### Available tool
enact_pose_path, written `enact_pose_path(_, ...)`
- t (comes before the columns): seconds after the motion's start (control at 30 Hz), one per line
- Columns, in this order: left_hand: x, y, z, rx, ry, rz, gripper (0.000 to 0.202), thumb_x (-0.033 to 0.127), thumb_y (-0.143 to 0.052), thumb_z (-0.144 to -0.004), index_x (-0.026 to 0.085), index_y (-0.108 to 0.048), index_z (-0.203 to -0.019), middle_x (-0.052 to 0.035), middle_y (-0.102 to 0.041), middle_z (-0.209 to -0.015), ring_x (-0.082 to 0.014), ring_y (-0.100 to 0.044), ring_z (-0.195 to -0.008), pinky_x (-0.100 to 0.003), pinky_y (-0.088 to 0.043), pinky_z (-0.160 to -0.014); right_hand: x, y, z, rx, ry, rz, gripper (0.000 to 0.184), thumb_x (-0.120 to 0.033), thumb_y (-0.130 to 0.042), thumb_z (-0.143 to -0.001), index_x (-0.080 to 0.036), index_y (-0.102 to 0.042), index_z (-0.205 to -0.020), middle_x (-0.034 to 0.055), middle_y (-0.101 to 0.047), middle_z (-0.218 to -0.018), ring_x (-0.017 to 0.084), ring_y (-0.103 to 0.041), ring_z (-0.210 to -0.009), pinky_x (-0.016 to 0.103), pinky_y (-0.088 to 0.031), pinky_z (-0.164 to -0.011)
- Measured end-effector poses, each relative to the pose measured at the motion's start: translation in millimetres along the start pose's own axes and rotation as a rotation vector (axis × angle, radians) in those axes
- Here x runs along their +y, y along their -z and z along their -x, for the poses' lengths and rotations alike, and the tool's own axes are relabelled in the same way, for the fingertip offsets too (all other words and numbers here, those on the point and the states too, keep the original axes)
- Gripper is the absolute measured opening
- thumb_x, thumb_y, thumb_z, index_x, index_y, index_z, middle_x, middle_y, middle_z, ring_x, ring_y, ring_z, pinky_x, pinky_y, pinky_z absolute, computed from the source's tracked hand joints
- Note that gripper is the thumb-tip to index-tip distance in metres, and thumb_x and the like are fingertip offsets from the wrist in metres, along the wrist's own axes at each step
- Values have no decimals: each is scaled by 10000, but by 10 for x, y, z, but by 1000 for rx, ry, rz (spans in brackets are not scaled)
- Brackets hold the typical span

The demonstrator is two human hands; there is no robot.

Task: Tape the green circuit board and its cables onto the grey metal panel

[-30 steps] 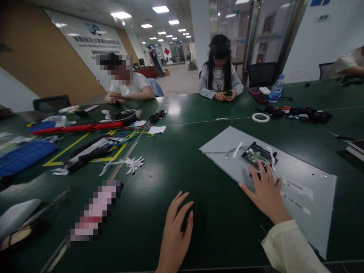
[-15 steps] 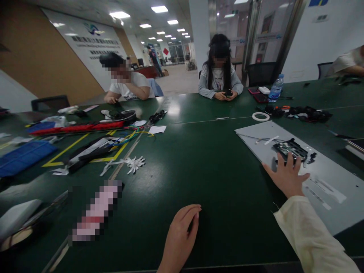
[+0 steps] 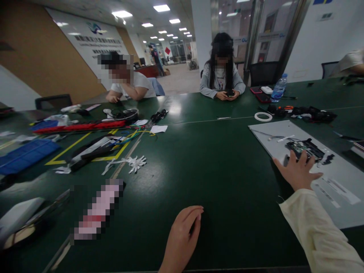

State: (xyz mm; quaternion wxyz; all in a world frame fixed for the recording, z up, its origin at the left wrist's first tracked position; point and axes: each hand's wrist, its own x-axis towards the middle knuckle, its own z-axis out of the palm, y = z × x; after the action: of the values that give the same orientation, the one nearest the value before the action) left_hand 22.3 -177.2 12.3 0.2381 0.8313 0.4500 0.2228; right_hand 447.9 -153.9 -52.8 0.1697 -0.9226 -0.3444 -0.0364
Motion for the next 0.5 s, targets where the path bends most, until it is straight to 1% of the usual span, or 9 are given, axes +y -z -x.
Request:
enact_pose_path(0.1, -5, -3, 4, -5, 8, 6, 275, 167, -448, -912, 244, -611, -1119, -44, -636, -1143, -211, -606, -1064, -454, -544, -898, 19, -2, -22, 17, 3, -10, 831, -735, -208, -815, -198, -306, -1441, 239, -87, -1502, 458, -6, -1351, 733, -96, -876)
enact_pose_path(0.27, 5, 4, -3, -8, 29, 8, 280, 162, -462, -905, 252, -611, -1125, -31, -636, -1138, -196, -604, -1061, -424, -545, -904, 30, -43, -67, 28, -13, -22, 842, -738, -234, -803, -198, -305, -1445, 230, -80, -1505, 473, -1, -1343, 725, -87, -888)
enact_pose_path(0.4, 28, 10, -32, -11, 16, 10, 260, 158, -446, -913, 241, -622, -1086, -30, -639, -1118, -183, -598, -1055, -400, -530, -926, 35, -74, -97, 33, -39, -40, 827, -739, -226, -802, -215, -308, -1437, 213, -79, -1511, 485, 4, -1338, 732, -86, -893)
enact_pose_path(0.43, 33, 11, -39, -11, 13, 9, 261, 155, -441, -915, 239, -622, -1082, -29, -639, -1117, -181, -596, -1057, -398, -525, -933, 47, -74, -106, 40, -48, -46, 811, -732, -222, -808, -225, -297, -1437, 208, -77, -1511, 485, -8, -1339, 731, -96, -896)
enact_pose_path(0.5, 41, 13, -46, -11, 13, 9, 266, 151, -435, -917, 237, -621, -1087, -30, -637, -1118, -179, -592, -1060, -396, -519, -940, 97, -56, -134, 47, -33, -36, 782, -692, -199, -837, -217, -223, -1459, 232, -58, -1504, 482, -52, -1339, 720, -143, -896)
